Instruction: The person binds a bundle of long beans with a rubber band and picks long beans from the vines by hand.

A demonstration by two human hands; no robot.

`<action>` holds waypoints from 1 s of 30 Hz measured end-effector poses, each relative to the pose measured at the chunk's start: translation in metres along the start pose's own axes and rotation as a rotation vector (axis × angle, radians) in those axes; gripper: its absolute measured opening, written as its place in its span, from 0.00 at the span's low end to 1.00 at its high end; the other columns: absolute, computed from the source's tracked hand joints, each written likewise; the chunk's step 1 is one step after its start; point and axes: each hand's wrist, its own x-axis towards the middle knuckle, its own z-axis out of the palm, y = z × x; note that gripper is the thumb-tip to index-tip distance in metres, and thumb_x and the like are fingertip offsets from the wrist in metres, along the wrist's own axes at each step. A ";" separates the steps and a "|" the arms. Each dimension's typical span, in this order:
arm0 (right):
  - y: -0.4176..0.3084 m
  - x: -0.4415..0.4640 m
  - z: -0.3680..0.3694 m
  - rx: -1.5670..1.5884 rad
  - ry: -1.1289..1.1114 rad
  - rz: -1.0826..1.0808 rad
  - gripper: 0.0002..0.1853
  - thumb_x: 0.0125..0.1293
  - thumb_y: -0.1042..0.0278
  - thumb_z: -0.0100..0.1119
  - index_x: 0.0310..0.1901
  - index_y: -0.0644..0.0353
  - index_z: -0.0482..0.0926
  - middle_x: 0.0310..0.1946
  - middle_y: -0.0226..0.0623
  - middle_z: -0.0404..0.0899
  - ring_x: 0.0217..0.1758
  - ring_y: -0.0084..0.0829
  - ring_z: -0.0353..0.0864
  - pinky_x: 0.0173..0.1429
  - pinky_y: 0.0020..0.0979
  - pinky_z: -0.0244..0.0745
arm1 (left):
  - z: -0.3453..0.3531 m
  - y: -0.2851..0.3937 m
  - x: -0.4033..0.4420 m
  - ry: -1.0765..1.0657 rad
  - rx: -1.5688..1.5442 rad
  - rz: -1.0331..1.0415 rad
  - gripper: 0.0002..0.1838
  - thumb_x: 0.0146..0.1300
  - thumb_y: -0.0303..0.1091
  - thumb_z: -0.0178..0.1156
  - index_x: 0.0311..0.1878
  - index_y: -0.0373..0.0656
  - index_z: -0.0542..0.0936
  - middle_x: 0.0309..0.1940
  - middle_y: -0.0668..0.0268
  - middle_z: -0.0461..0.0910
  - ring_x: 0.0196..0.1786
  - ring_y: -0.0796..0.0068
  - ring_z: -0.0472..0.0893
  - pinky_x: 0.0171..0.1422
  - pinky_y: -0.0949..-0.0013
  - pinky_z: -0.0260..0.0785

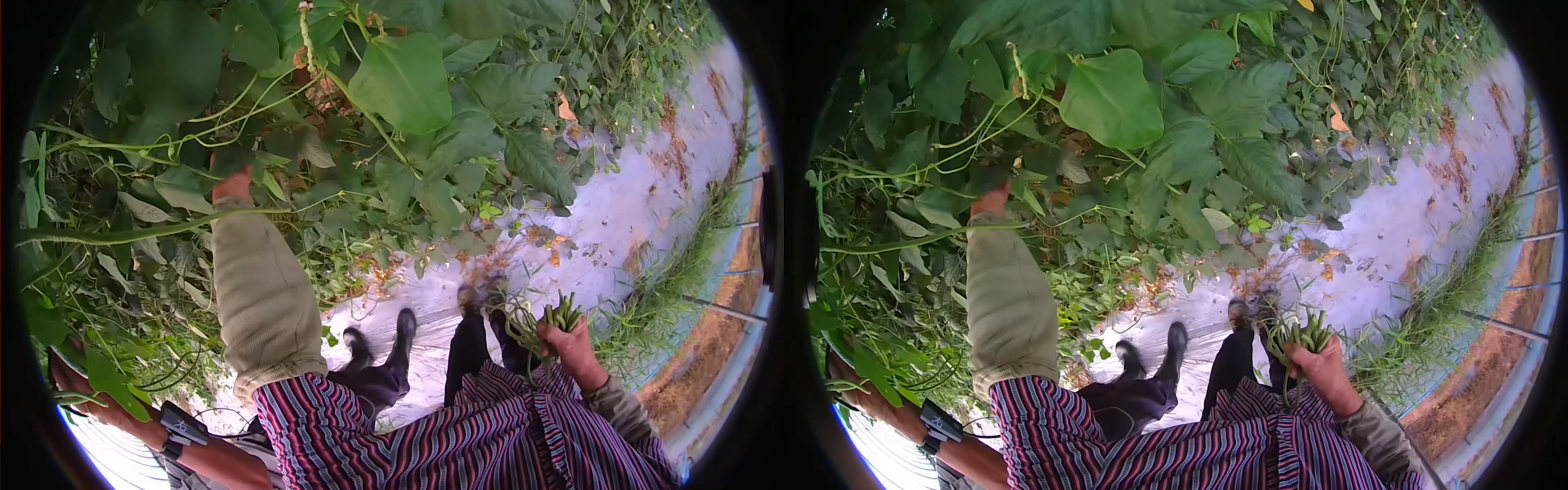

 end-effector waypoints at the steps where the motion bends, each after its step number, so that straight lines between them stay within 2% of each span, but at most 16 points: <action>1: 0.002 -0.002 0.001 0.014 0.019 0.010 0.06 0.54 0.73 0.60 0.25 0.62 0.74 0.17 0.29 0.72 0.14 0.21 0.71 0.19 0.24 0.64 | -0.001 -0.003 0.002 0.003 -0.002 -0.003 0.15 0.60 0.39 0.59 0.51 0.56 0.76 0.53 0.73 0.76 0.50 0.66 0.77 0.51 0.58 0.72; 6: 0.024 -0.008 -0.008 0.048 0.064 0.000 0.05 0.56 0.73 0.61 0.26 0.63 0.77 0.16 0.29 0.75 0.14 0.20 0.71 0.19 0.23 0.65 | 0.011 -0.005 0.022 0.025 0.008 0.012 0.15 0.61 0.40 0.58 0.52 0.56 0.75 0.53 0.72 0.76 0.50 0.66 0.77 0.51 0.58 0.72; 15: 0.016 -0.011 0.002 0.031 0.044 0.032 0.04 0.57 0.72 0.61 0.28 0.62 0.77 0.18 0.28 0.75 0.14 0.18 0.71 0.20 0.21 0.64 | 0.026 -0.006 0.036 0.060 0.004 0.026 0.16 0.62 0.43 0.56 0.53 0.55 0.75 0.52 0.72 0.76 0.50 0.66 0.76 0.51 0.58 0.72; 17: 0.013 -0.012 0.004 0.027 0.056 0.019 0.05 0.54 0.72 0.60 0.26 0.63 0.76 0.15 0.31 0.73 0.14 0.22 0.72 0.19 0.23 0.64 | 0.020 -0.014 0.039 0.067 -0.004 0.023 0.16 0.62 0.44 0.56 0.53 0.55 0.74 0.52 0.72 0.76 0.50 0.66 0.76 0.51 0.58 0.72; 19: 0.020 -0.011 0.002 0.058 0.057 0.007 0.05 0.54 0.72 0.60 0.26 0.63 0.76 0.15 0.31 0.74 0.15 0.22 0.72 0.19 0.23 0.65 | 0.016 -0.015 0.036 0.072 -0.012 0.017 0.17 0.62 0.45 0.56 0.53 0.54 0.74 0.52 0.71 0.76 0.50 0.66 0.76 0.51 0.58 0.72; 25: 0.015 -0.013 0.003 0.036 0.047 -0.017 0.04 0.54 0.72 0.57 0.27 0.64 0.77 0.17 0.32 0.74 0.15 0.21 0.71 0.19 0.23 0.66 | -0.009 -0.009 -0.012 0.057 -0.031 0.013 0.18 0.63 0.46 0.55 0.54 0.54 0.74 0.51 0.71 0.76 0.51 0.66 0.76 0.51 0.58 0.72; 27: 0.011 -0.012 0.006 0.043 0.011 -0.049 0.06 0.57 0.71 0.60 0.26 0.62 0.75 0.15 0.29 0.73 0.14 0.18 0.70 0.19 0.22 0.63 | -0.017 -0.004 -0.037 0.038 -0.039 0.009 0.18 0.63 0.47 0.54 0.54 0.54 0.74 0.51 0.71 0.76 0.51 0.66 0.76 0.51 0.58 0.72; 30: -0.002 -0.013 0.014 0.026 -0.005 -0.050 0.07 0.57 0.70 0.60 0.26 0.61 0.75 0.13 0.28 0.72 0.13 0.17 0.69 0.19 0.22 0.62 | -0.032 0.004 -0.067 -0.005 -0.055 0.004 0.19 0.63 0.48 0.54 0.54 0.53 0.73 0.51 0.70 0.76 0.51 0.66 0.76 0.51 0.58 0.72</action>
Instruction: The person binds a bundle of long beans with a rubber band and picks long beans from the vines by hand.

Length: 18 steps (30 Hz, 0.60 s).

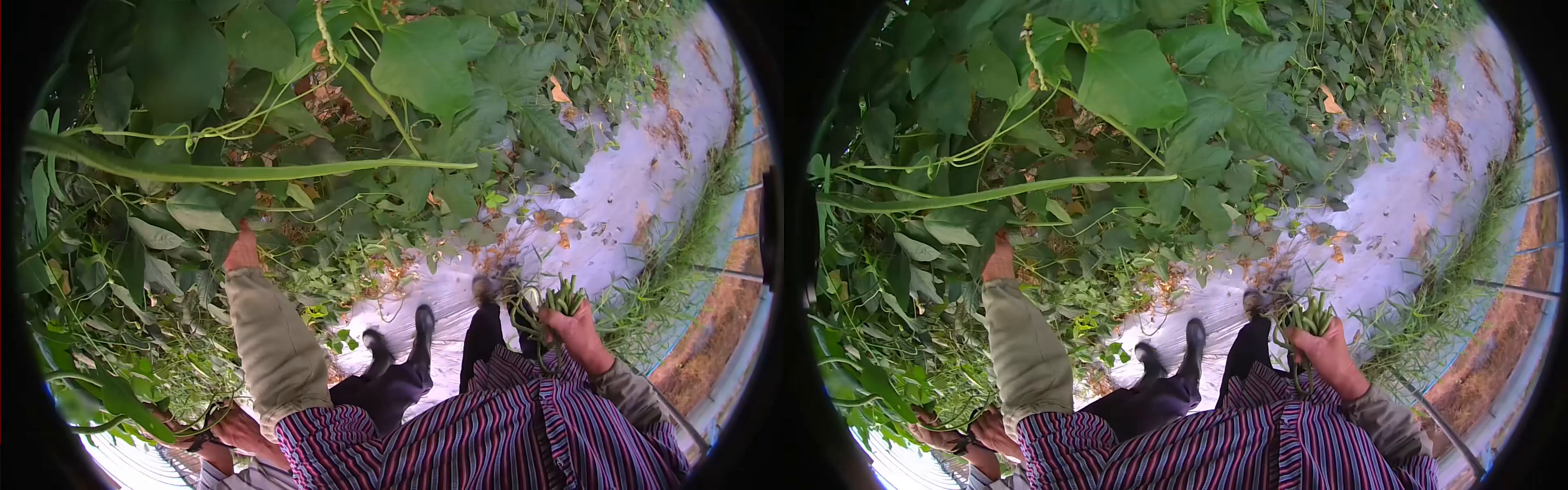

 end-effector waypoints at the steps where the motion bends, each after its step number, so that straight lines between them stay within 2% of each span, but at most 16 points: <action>1: -0.003 0.000 0.003 -0.031 -0.010 0.002 0.07 0.57 0.69 0.60 0.26 0.61 0.75 0.13 0.27 0.72 0.13 0.17 0.69 0.19 0.22 0.62 | -0.004 0.003 -0.008 -0.020 -0.002 -0.003 0.19 0.63 0.48 0.54 0.54 0.53 0.73 0.51 0.70 0.76 0.51 0.66 0.76 0.51 0.58 0.72; 7: -0.010 -0.003 0.012 -0.046 -0.050 -0.032 0.08 0.57 0.68 0.59 0.25 0.61 0.76 0.13 0.27 0.72 0.13 0.17 0.69 0.19 0.22 0.62 | 0.004 0.036 -0.038 -0.155 -0.014 0.001 0.20 0.64 0.50 0.53 0.55 0.53 0.73 0.50 0.70 0.76 0.51 0.66 0.76 0.50 0.57 0.72; 9: -0.010 -0.005 0.011 -0.066 -0.061 -0.032 0.06 0.57 0.71 0.58 0.26 0.62 0.75 0.15 0.29 0.72 0.14 0.19 0.70 0.19 0.23 0.63 | 0.016 0.048 -0.035 0.159 0.090 -0.230 0.13 0.62 0.48 0.55 0.43 0.53 0.77 0.41 0.67 0.79 0.40 0.66 0.77 0.41 0.60 0.68; 10: -0.011 -0.006 0.012 -0.077 -0.065 -0.032 0.04 0.56 0.73 0.58 0.27 0.63 0.75 0.17 0.30 0.73 0.14 0.21 0.71 0.19 0.24 0.65 | 0.037 0.048 -0.032 0.180 -0.005 -0.127 0.11 0.64 0.47 0.53 0.43 0.54 0.77 0.38 0.70 0.78 0.39 0.69 0.76 0.46 0.57 0.69; 11: -0.011 -0.008 0.014 -0.082 -0.068 -0.035 0.04 0.56 0.73 0.58 0.27 0.63 0.75 0.17 0.30 0.73 0.14 0.21 0.71 0.19 0.24 0.65 | 0.061 0.056 -0.044 0.183 -0.008 -0.123 0.11 0.64 0.47 0.53 0.43 0.54 0.77 0.38 0.70 0.78 0.39 0.69 0.76 0.46 0.57 0.69; 13: -0.015 -0.011 0.018 -0.031 -0.073 -0.070 0.05 0.57 0.73 0.58 0.27 0.63 0.75 0.17 0.30 0.73 0.15 0.21 0.70 0.19 0.24 0.65 | 0.100 0.075 -0.061 0.355 0.047 -0.141 0.10 0.65 0.45 0.51 0.41 0.53 0.77 0.31 0.75 0.75 0.35 0.74 0.73 0.50 0.54 0.68; 14: -0.016 -0.013 0.018 -0.033 -0.076 -0.074 0.05 0.57 0.73 0.58 0.27 0.63 0.75 0.17 0.30 0.73 0.15 0.21 0.70 0.19 0.24 0.65 | 0.084 0.078 -0.056 0.202 0.009 -0.163 0.10 0.66 0.45 0.49 0.41 0.54 0.77 0.27 0.77 0.71 0.34 0.77 0.70 0.53 0.51 0.65; 15: -0.016 -0.013 0.019 -0.045 -0.083 -0.073 0.05 0.57 0.73 0.58 0.27 0.63 0.75 0.17 0.30 0.73 0.15 0.21 0.70 0.20 0.24 0.65 | 0.084 0.077 -0.050 0.340 0.025 -0.165 0.10 0.67 0.44 0.49 0.39 0.53 0.77 0.26 0.78 0.70 0.34 0.78 0.69 0.53 0.51 0.65; 18: -0.022 -0.018 0.022 -0.049 -0.088 -0.073 0.05 0.57 0.73 0.59 0.27 0.62 0.74 0.17 0.29 0.72 0.15 0.21 0.70 0.20 0.24 0.65 | 0.088 0.079 -0.044 0.402 -0.001 -0.207 0.05 0.64 0.39 0.51 0.36 0.53 0.75 0.25 0.78 0.67 0.32 0.78 0.68 0.50 0.54 0.67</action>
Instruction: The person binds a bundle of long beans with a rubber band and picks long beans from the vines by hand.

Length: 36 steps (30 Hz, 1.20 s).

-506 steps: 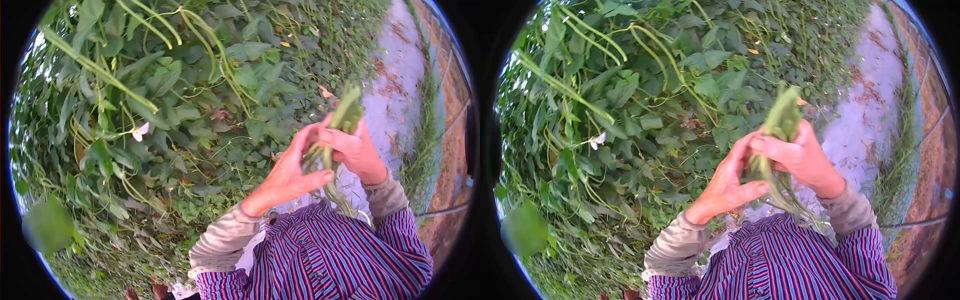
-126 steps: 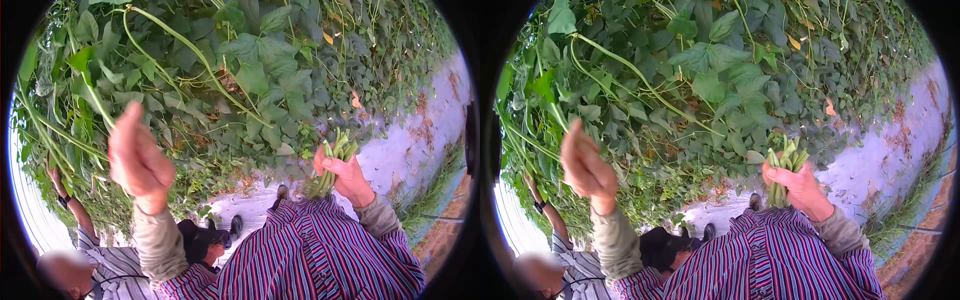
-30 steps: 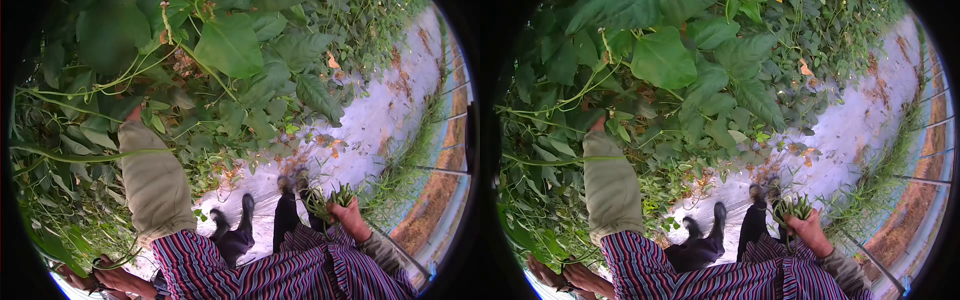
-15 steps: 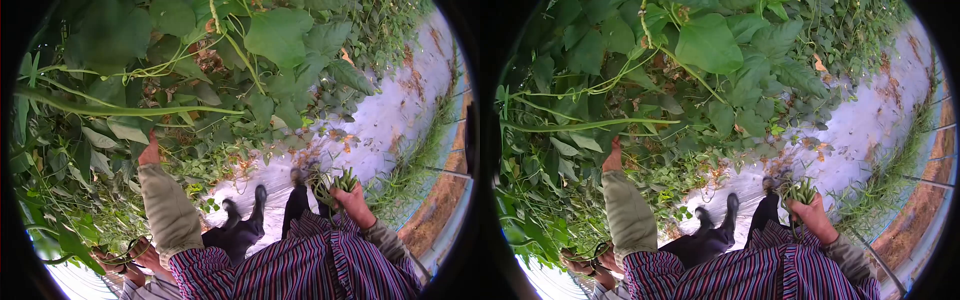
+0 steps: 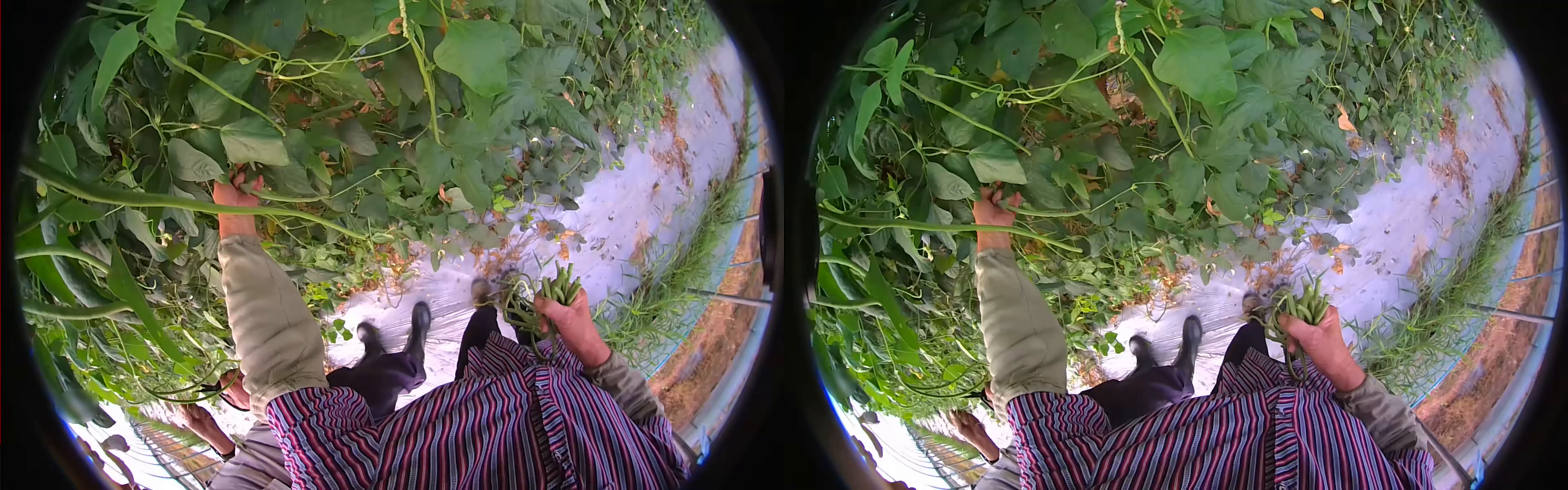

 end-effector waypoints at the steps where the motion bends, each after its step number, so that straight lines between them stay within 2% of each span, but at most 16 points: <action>1: -0.002 -0.002 0.002 0.009 0.001 0.008 0.05 0.57 0.73 0.59 0.27 0.62 0.73 0.17 0.29 0.72 0.15 0.21 0.70 0.20 0.24 0.65 | 0.004 -0.001 0.001 0.067 0.021 0.008 0.04 0.62 0.37 0.51 0.34 0.52 0.74 0.24 0.77 0.66 0.32 0.77 0.67 0.49 0.55 0.68; 3: -0.001 -0.003 0.004 0.023 0.018 0.003 0.05 0.57 0.74 0.59 0.27 0.62 0.73 0.17 0.29 0.72 0.15 0.21 0.70 0.20 0.23 0.64 | 0.002 -0.005 0.013 0.128 0.039 0.002 0.02 0.60 0.34 0.52 0.33 0.51 0.73 0.23 0.76 0.65 0.32 0.76 0.67 0.48 0.56 0.68; 5: -0.002 -0.004 0.005 0.024 0.011 -0.019 0.05 0.57 0.74 0.59 0.28 0.62 0.73 0.17 0.29 0.72 0.14 0.21 0.69 0.19 0.23 0.64 | -0.012 -0.006 0.042 0.114 0.128 0.014 0.07 0.62 0.39 0.53 0.41 0.50 0.74 0.35 0.74 0.72 0.35 0.77 0.68 0.48 0.52 0.66; 7: -0.006 -0.005 0.005 0.027 0.017 -0.011 0.05 0.57 0.73 0.59 0.28 0.62 0.73 0.17 0.29 0.72 0.15 0.20 0.70 0.19 0.23 0.64 | -0.012 -0.010 0.052 0.140 0.180 -0.033 0.07 0.62 0.37 0.53 0.42 0.50 0.75 0.34 0.72 0.71 0.35 0.73 0.68 0.46 0.53 0.66; 10: -0.011 -0.006 0.005 0.026 0.000 -0.028 0.05 0.56 0.72 0.59 0.30 0.63 0.74 0.18 0.29 0.72 0.15 0.19 0.70 0.20 0.22 0.65 | -0.024 -0.019 0.052 -0.045 0.239 0.089 0.09 0.64 0.31 0.49 0.45 0.47 0.75 0.40 0.68 0.73 0.46 0.67 0.73 0.45 0.53 0.67; 13: -0.013 -0.002 0.010 0.050 0.021 -0.049 0.07 0.56 0.70 0.60 0.29 0.62 0.73 0.16 0.27 0.72 0.14 0.18 0.70 0.19 0.22 0.65 | -0.009 -0.032 0.035 -0.047 0.154 0.220 0.11 0.64 0.28 0.48 0.48 0.45 0.74 0.45 0.65 0.74 0.48 0.64 0.75 0.45 0.53 0.70; 17: -0.014 0.003 0.013 0.014 -0.049 -0.112 0.08 0.55 0.68 0.61 0.29 0.62 0.75 0.17 0.27 0.72 0.15 0.18 0.71 0.19 0.21 0.66 | 0.029 -0.068 -0.083 0.017 0.206 0.351 0.13 0.64 0.25 0.45 0.50 0.38 0.74 0.50 0.58 0.75 0.46 0.63 0.77 0.49 0.54 0.73; 19: -0.013 0.004 0.015 0.023 -0.083 -0.117 0.08 0.56 0.68 0.62 0.30 0.63 0.76 0.18 0.27 0.73 0.15 0.18 0.71 0.20 0.21 0.66 | 0.050 -0.096 -0.157 -0.084 0.281 0.252 0.14 0.65 0.26 0.46 0.51 0.33 0.73 0.47 0.52 0.77 0.46 0.63 0.79 0.54 0.62 0.73; 20: -0.013 0.004 0.015 0.005 -0.117 -0.130 0.08 0.56 0.68 0.62 0.30 0.63 0.76 0.18 0.26 0.73 0.15 0.17 0.71 0.20 0.21 0.66 | 0.055 -0.115 -0.189 -0.169 0.332 0.203 0.14 0.66 0.24 0.44 0.51 0.31 0.73 0.45 0.50 0.79 0.45 0.65 0.80 0.49 0.68 0.74; 22: -0.016 0.005 0.016 -0.018 -0.166 -0.139 0.07 0.56 0.70 0.62 0.30 0.64 0.76 0.18 0.26 0.73 0.14 0.17 0.70 0.19 0.22 0.66 | 0.058 -0.168 -0.240 -0.302 0.272 0.136 0.11 0.66 0.23 0.44 0.45 0.38 0.77 0.39 0.53 0.83 0.41 0.71 0.82 0.35 0.76 0.67; 24: -0.011 0.010 0.019 -0.016 -0.197 -0.154 0.06 0.56 0.71 0.62 0.31 0.64 0.76 0.18 0.25 0.73 0.14 0.17 0.70 0.18 0.22 0.65 | 0.070 -0.214 -0.286 -0.397 0.098 0.029 0.09 0.65 0.24 0.49 0.41 0.42 0.79 0.37 0.57 0.84 0.34 0.80 0.79 0.31 0.81 0.61; 26: -0.012 0.016 0.018 -0.019 -0.226 -0.169 0.05 0.57 0.72 0.61 0.32 0.64 0.77 0.18 0.25 0.73 0.15 0.16 0.70 0.17 0.21 0.65 | 0.077 -0.250 -0.323 -0.394 0.028 -0.112 0.07 0.64 0.24 0.53 0.41 0.41 0.79 0.34 0.62 0.83 0.28 0.83 0.73 0.33 0.81 0.61; 27: -0.011 0.017 0.018 -0.024 -0.237 -0.169 0.05 0.57 0.72 0.61 0.32 0.64 0.77 0.18 0.25 0.73 0.15 0.16 0.70 0.17 0.21 0.65 | 0.082 -0.261 -0.339 -0.375 -0.029 -0.155 0.07 0.64 0.26 0.56 0.45 0.37 0.78 0.36 0.68 0.81 0.38 0.84 0.76 0.43 0.81 0.65; 28: -0.009 0.018 0.017 -0.030 -0.232 -0.172 0.06 0.57 0.72 0.62 0.33 0.64 0.77 0.18 0.25 0.73 0.16 0.16 0.71 0.17 0.20 0.65 | 0.093 -0.260 -0.355 -0.318 -0.079 -0.210 0.07 0.66 0.26 0.54 0.45 0.36 0.78 0.35 0.68 0.79 0.38 0.81 0.76 0.44 0.78 0.67; 31: -0.005 0.027 -0.010 -0.071 -0.238 -0.183 0.07 0.56 0.72 0.63 0.35 0.63 0.77 0.20 0.24 0.74 0.18 0.14 0.71 0.18 0.20 0.66 | 0.126 -0.284 -0.383 -0.217 -0.190 -0.149 0.08 0.68 0.25 0.50 0.47 0.36 0.75 0.42 0.62 0.81 0.42 0.78 0.77 0.50 0.75 0.69; 36: -0.008 0.024 -0.036 -0.128 -0.243 -0.197 0.07 0.55 0.71 0.64 0.31 0.62 0.76 0.19 0.24 0.74 0.17 0.13 0.70 0.18 0.19 0.64 | 0.160 -0.284 -0.404 -0.201 -0.162 -0.041 0.09 0.68 0.27 0.51 0.48 0.37 0.75 0.45 0.62 0.80 0.45 0.79 0.77 0.52 0.75 0.68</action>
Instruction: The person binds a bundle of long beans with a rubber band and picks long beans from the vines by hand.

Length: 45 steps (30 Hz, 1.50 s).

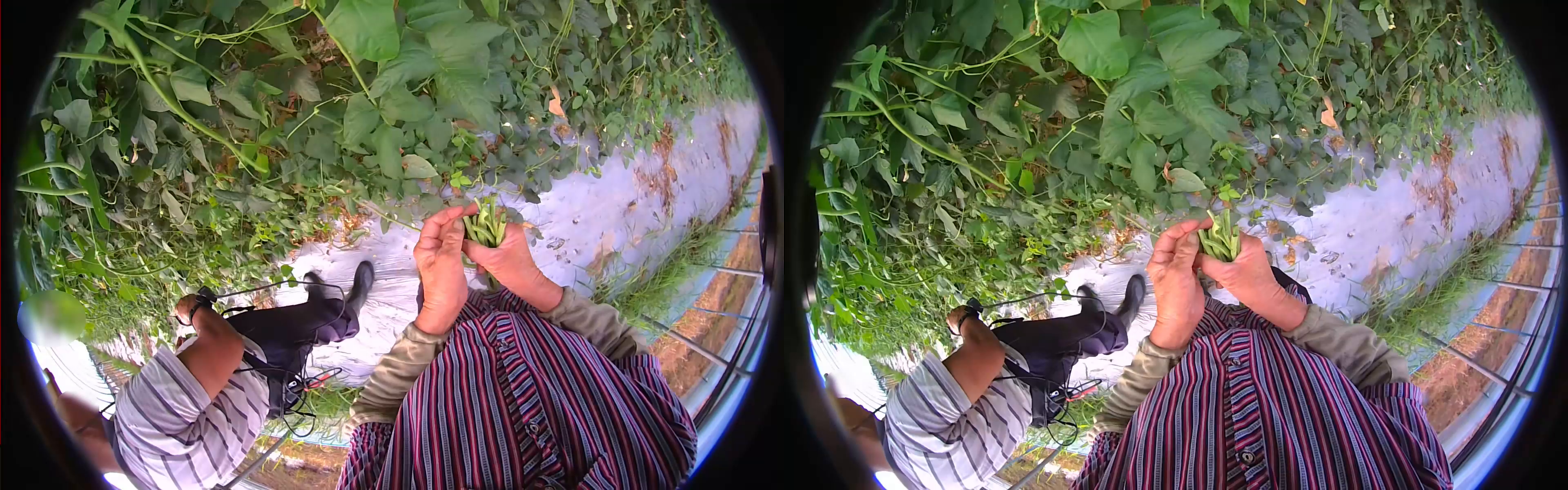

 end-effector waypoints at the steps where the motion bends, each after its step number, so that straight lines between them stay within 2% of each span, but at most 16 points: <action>1: 0.000 -0.003 -0.013 0.003 -0.007 -0.003 0.07 0.55 0.71 0.64 0.31 0.62 0.76 0.19 0.24 0.74 0.17 0.13 0.70 0.18 0.19 0.64 | 0.013 -0.006 -0.003 -0.012 0.023 0.041 0.08 0.68 0.28 0.52 0.47 0.37 0.76 0.44 0.65 0.80 0.43 0.81 0.76 0.51 0.76 0.68; 3: 0.002 -0.006 -0.035 -0.048 -0.012 -0.054 0.07 0.56 0.72 0.64 0.28 0.61 0.76 0.16 0.23 0.73 0.17 0.13 0.69 0.18 0.19 0.63 | 0.030 -0.020 -0.011 -0.011 0.052 0.068 0.09 0.69 0.28 0.52 0.48 0.37 0.76 0.45 0.65 0.80 0.45 0.81 0.75 0.54 0.77 0.66; 5: 0.000 -0.012 -0.050 -0.049 -0.003 -0.043 0.07 0.57 0.72 0.63 0.26 0.61 0.75 0.15 0.23 0.72 0.16 0.12 0.68 0.18 0.19 0.62 | 0.043 -0.029 -0.018 -0.014 0.153 0.049 0.09 0.69 0.28 0.49 0.49 0.38 0.75 0.43 0.67 0.80 0.31 0.89 0.72 0.35 0.82 0.67; 7: 0.003 -0.013 -0.054 0.023 0.022 -0.031 0.07 0.59 0.72 0.62 0.26 0.61 0.75 0.15 0.22 0.71 0.16 0.12 0.68 0.17 0.20 0.61 | 0.047 -0.033 -0.022 0.003 0.163 0.037 0.09 0.69 0.29 0.51 0.47 0.37 0.77 0.43 0.66 0.79 0.41 0.84 0.74 0.48 0.79 0.66; 10: -0.004 -0.019 -0.077 0.074 -0.017 -0.046 0.06 0.59 0.72 0.62 0.27 0.60 0.74 0.16 0.23 0.71 0.16 0.14 0.69 0.17 0.20 0.61 | 0.059 -0.046 -0.027 -0.034 0.286 -0.005 0.11 0.70 0.33 0.50 0.48 0.39 0.78 0.25 0.73 0.73 0.25 0.87 0.68 0.29 0.80 0.63; 13: -0.008 -0.024 -0.088 0.141 -0.030 -0.027 0.05 0.59 0.73 0.61 0.30 0.60 0.75 0.19 0.25 0.74 0.17 0.15 0.70 0.19 0.20 0.63 | 0.070 -0.045 -0.031 -0.054 0.245 -0.140 0.14 0.70 0.36 0.49 0.50 0.39 0.77 0.21 0.74 0.71 0.22 0.87 0.66 0.26 0.79 0.61; 15: -0.010 -0.022 -0.085 0.232 -0.037 0.002 0.03 0.59 0.74 0.62 0.33 0.60 0.77 0.22 0.25 0.76 0.18 0.15 0.71 0.20 0.19 0.65 | 0.059 -0.041 -0.028 -0.108 0.218 -0.176 0.17 0.70 0.40 0.48 0.51 0.37 0.77 0.26 0.71 0.74 0.27 0.84 0.71 0.33 0.78 0.65; 19: -0.024 -0.024 -0.088 0.334 -0.005 0.001 0.06 0.59 0.74 0.62 0.38 0.60 0.79 0.25 0.25 0.77 0.27 0.15 0.74 0.30 0.20 0.69 | 0.029 -0.033 -0.005 -0.079 0.380 0.001 0.21 0.69 0.43 0.48 0.51 0.32 0.75 0.43 0.58 0.80 0.46 0.70 0.78 0.56 0.71 0.68; 23: -0.036 -0.018 -0.096 0.361 -0.160 -0.047 0.07 0.60 0.74 0.59 0.40 0.64 0.78 0.27 0.32 0.79 0.30 0.23 0.78 0.35 0.24 0.74 | -0.005 0.036 0.059 0.187 0.293 0.387 0.12 0.66 0.35 0.54 0.40 0.35 0.78 0.38 0.60 0.81 0.43 0.70 0.79 0.56 0.66 0.69; 27: -0.042 -0.021 -0.098 0.373 -0.165 0.000 0.04 0.60 0.75 0.57 0.36 0.64 0.76 0.24 0.38 0.78 0.26 0.29 0.79 0.31 0.31 0.76 | -0.022 0.114 0.137 0.279 0.340 0.630 0.13 0.64 0.34 0.56 0.44 0.32 0.76 0.42 0.54 0.80 0.47 0.64 0.80 0.58 0.62 0.71; 31: -0.042 -0.014 -0.091 0.363 -0.095 0.018 0.04 0.60 0.75 0.58 0.36 0.64 0.75 0.23 0.38 0.78 0.25 0.29 0.78 0.29 0.31 0.75 | -0.014 0.164 0.216 0.259 0.373 0.677 0.14 0.64 0.32 0.56 0.48 0.32 0.76 0.43 0.56 0.80 0.49 0.66 0.79 0.59 0.65 0.69; 34: -0.052 -0.004 -0.093 0.353 -0.048 0.013 0.04 0.60 0.75 0.58 0.36 0.63 0.75 0.23 0.37 0.77 0.24 0.28 0.77 0.29 0.30 0.75 | 0.010 0.183 0.240 0.132 0.241 0.612 0.11 0.65 0.31 0.53 0.45 0.34 0.78 0.40 0.66 0.79 0.44 0.78 0.73 0.53 0.75 0.62; 37: -0.057 0.007 -0.077 0.369 -0.008 -0.010 0.04 0.60 0.75 0.58 0.35 0.63 0.74 0.22 0.36 0.77 0.23 0.27 0.77 0.29 0.28 0.74 | 0.012 0.198 0.245 0.072 0.326 0.638 0.10 0.65 0.30 0.52 0.44 0.35 0.78 0.39 0.67 0.79 0.44 0.78 0.73 0.54 0.76 0.61; 39: -0.053 0.016 -0.074 0.354 0.002 -0.020 0.05 0.60 0.75 0.57 0.36 0.63 0.73 0.22 0.36 0.77 0.23 0.27 0.76 0.29 0.28 0.74 | 0.014 0.194 0.245 0.059 0.318 0.650 0.09 0.65 0.30 0.52 0.41 0.35 0.79 0.38 0.68 0.79 0.39 0.81 0.73 0.47 0.79 0.62; 41: -0.055 0.021 -0.070 0.332 -0.016 -0.030 0.05 0.59 0.75 0.57 0.36 0.63 0.73 0.22 0.36 0.77 0.23 0.27 0.77 0.29 0.28 0.74 | 0.011 0.193 0.243 0.020 0.286 0.631 0.06 0.63 0.28 0.54 0.38 0.38 0.78 0.30 0.75 0.76 0.25 0.88 0.64 0.29 0.80 0.56; 45: -0.057 0.035 -0.053 0.301 -0.088 -0.055 0.05 0.59 0.75 0.57 0.36 0.65 0.74 0.23 0.36 0.77 0.24 0.28 0.77 0.29 0.29 0.74 | 0.011 0.204 0.231 0.101 0.188 0.518 0.04 0.62 0.28 0.53 0.35 0.43 0.78 0.30 0.75 0.76 0.24 0.87 0.66 0.23 0.80 0.55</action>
